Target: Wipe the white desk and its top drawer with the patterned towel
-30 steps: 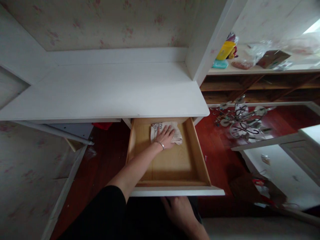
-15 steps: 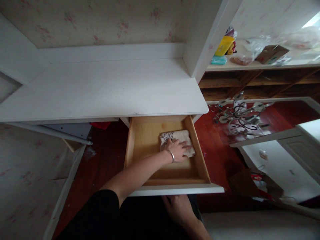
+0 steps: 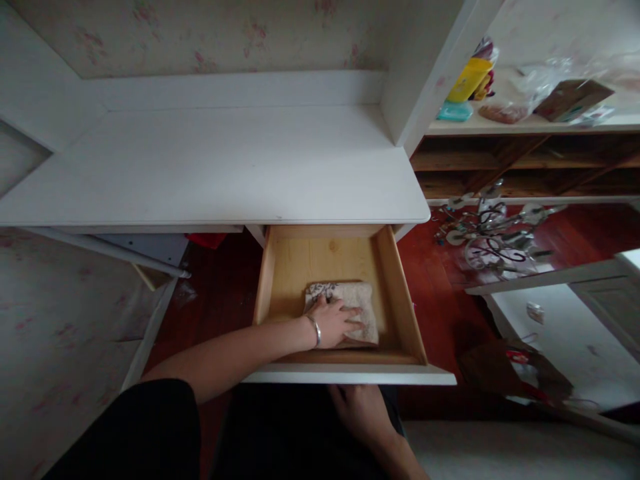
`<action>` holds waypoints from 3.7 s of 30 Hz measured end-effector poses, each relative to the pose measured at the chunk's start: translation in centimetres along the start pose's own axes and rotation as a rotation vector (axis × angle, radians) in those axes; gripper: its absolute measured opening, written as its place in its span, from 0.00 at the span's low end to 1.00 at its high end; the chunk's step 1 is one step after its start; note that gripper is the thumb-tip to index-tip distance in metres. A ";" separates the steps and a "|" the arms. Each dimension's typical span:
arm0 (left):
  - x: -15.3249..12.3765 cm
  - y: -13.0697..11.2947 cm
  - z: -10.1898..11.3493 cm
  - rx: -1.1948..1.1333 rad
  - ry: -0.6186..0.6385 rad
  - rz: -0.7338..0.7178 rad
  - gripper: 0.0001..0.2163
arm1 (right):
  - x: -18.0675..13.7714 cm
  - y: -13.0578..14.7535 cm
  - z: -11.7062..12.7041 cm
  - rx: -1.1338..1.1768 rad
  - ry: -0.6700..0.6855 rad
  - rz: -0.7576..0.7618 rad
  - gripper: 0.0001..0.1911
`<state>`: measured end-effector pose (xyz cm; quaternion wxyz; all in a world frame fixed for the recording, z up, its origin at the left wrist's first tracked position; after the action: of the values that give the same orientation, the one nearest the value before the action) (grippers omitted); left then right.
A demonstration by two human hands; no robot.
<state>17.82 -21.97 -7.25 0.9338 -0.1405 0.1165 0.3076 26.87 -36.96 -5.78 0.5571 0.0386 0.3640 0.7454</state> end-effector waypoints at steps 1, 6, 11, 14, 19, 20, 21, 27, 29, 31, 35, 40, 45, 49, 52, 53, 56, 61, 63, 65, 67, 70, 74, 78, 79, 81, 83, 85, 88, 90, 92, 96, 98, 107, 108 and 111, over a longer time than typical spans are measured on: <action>-1.1 0.9 0.1 0.004 0.006 0.015 0.21 | 0.0 -0.1 -0.1 -0.001 -0.003 -0.001 0.19; -5.7 5.5 0.5 0.007 0.052 0.149 0.20 | 0.1 -0.6 -0.7 -0.002 0.004 -0.010 0.19; -4.7 8.5 1.1 -0.010 0.083 0.288 0.26 | 0.1 -0.7 -1.0 -0.021 0.028 -0.037 0.18; -1.8 10.5 1.6 -0.028 0.101 0.351 0.28 | 0.0 -0.7 -0.9 0.005 0.019 -0.063 0.17; 2.6 13.6 2.6 -0.032 0.100 0.370 0.31 | -0.1 -0.6 -1.1 0.032 -0.041 -0.080 0.16; 3.3 13.8 2.8 -0.032 0.095 0.360 0.32 | -0.1 -0.7 -1.2 0.038 -0.038 -0.088 0.17; 4.0 13.8 2.8 -0.032 0.089 0.347 0.31 | -0.1 -0.7 -1.2 0.048 -0.033 -0.096 0.17; 8.7 10.0 2.5 -0.013 -0.017 0.264 0.26 | 0.1 -1.0 -1.5 0.096 -0.051 -0.097 0.18; 10.5 8.0 2.4 -0.015 -0.039 0.238 0.25 | 0.2 -1.1 -1.5 0.110 -0.058 -0.095 0.18; 12.0 6.1 2.6 -0.024 -0.042 0.206 0.24 | 0.2 -1.1 -1.3 0.117 -0.049 -0.089 0.18; 12.9 3.5 3.5 -0.051 -0.032 0.181 0.23 | 0.2 -1.1 -1.1 0.124 -0.011 -0.087 0.19; 9.8 0.8 3.5 -0.059 0.135 0.140 0.22 | 0.3 -1.1 -1.2 0.134 -0.011 -0.094 0.19; 5.8 -2.9 1.5 0.019 0.239 -0.002 0.21 | 0.5 -1.0 -1.0 0.118 -0.011 -0.092 0.19; 3.1 -2.4 0.6 0.011 0.267 0.007 0.20 | 0.4 -1.2 -1.1 0.120 -0.040 -0.077 0.20; 0.6 0.3 0.2 0.002 0.261 0.024 0.21 | 0.3 -1.5 -1.5 0.127 -0.047 -0.067 0.20; -0.4 1.5 0.1 -0.006 0.257 0.038 0.21 | 0.3 -1.6 -1.7 0.129 -0.045 -0.066 0.20; -3.1 4.8 0.1 -0.043 0.244 0.131 0.23 | 0.2 -1.8 -2.0 0.122 -0.042 -0.069 0.19; -3.9 8.7 1.4 -0.060 0.209 0.307 0.26 | 0.2 -1.6 -1.8 0.129 -0.045 -0.094 0.20; -2.8 9.8 2.0 -0.057 0.195 0.338 0.26 | 0.3 -1.6 -1.7 0.123 -0.042 -0.102 0.20; -1.3 10.9 2.4 -0.055 0.165 0.372 0.26 | 0.3 -1.5 -1.6 0.125 -0.048 -0.104 0.20; 0.4 12.0 2.9 -0.049 0.128 0.399 0.26 | 0.3 -1.3 -1.6 0.133 -0.052 -0.100 0.20; 2.9 13.5 3.5 -0.036 0.117 0.400 0.28 | 0.3 -1.1 -1.5 0.120 -0.047 -0.099 0.20; 5.4 13.1 4.1 -0.053 0.159 0.384 0.30 | 0.4 -1.0 -1.6 0.089 -0.043 -0.105 0.21; 7.6 9.7 4.5 -0.069 0.157 0.334 0.28 | 0.5 -1.0 -1.6 0.067 -0.052 -0.101 0.21; 8.3 8.6 4.6 -0.072 0.158 0.320 0.27 | 0.5 -0.9 -1.6 0.065 -0.049 -0.104 0.21; 9.7 6.2 4.7 -0.088 0.165 0.295 0.26 | 0.5 -0.9 -1.4 0.071 -0.038 -0.106 0.21; 11.0 3.9 4.6 -0.108 0.190 0.270 0.24 | 0.4 -0.7 -1.2 0.084 -0.033 -0.104 0.21; 11.9 1.9 4.5 -0.111 0.213 0.253 0.22 | 0.4 -0.6 -1.1 0.103 -0.043 -0.107 0.21; 11.6 0.0 4.2 -0.110 0.213 0.242 0.23 | 0.4 -0.5 -1.1 0.129 -0.075 -0.118 0.19; 10.5 -0.9 3.9 -0.117 0.206 0.202 0.23 | 0.4 -0.6 -1.2 0.140 -0.101 -0.113 0.19; 8.8 -2.0 3.3 -0.118 0.214 0.150 0.22 | 0.4 -0.7 -1.3 0.139 -0.121 -0.097 0.19; 5.6 -4.1 1.6 -0.097 0.232 0.083 0.21 | 0.4 -0.8 -1.4 0.115 -0.116 -0.070 0.18; 4.3 -4.3 0.7 -0.088 0.232 0.072 0.21 | 0.4 -0.7 -1.2 0.106 -0.113 -0.066 0.18; -1.6 1.8 0.1 -0.033 0.233 0.057 0.22 | 0.3 0.0 -0.6 0.059 -0.076 -0.082 0.19; -2.3 2.7 0.3 -0.026 0.234 0.078 0.23 | 0.3 0.0 -0.6 0.055 -0.068 -0.089 0.19; -3.7 5.3 0.7 -0.023 0.239 0.150 0.27 | 0.3 -0.1 -0.7 0.053 -0.057 -0.085 0.19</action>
<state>11.77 -19.64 -6.50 0.8861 -0.1775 0.2335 0.3588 26.47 -36.99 -6.44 0.5973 0.0590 0.3691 0.7096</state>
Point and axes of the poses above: each hand's wrist, its own x-axis towards the middle knuckle, its own z-axis out of the back of the hand, y = z × x, the point moved 1 cm from there along x, towards the middle knuckle, and after that the axes turned 14 degrees about z, right-handed, at the moved point
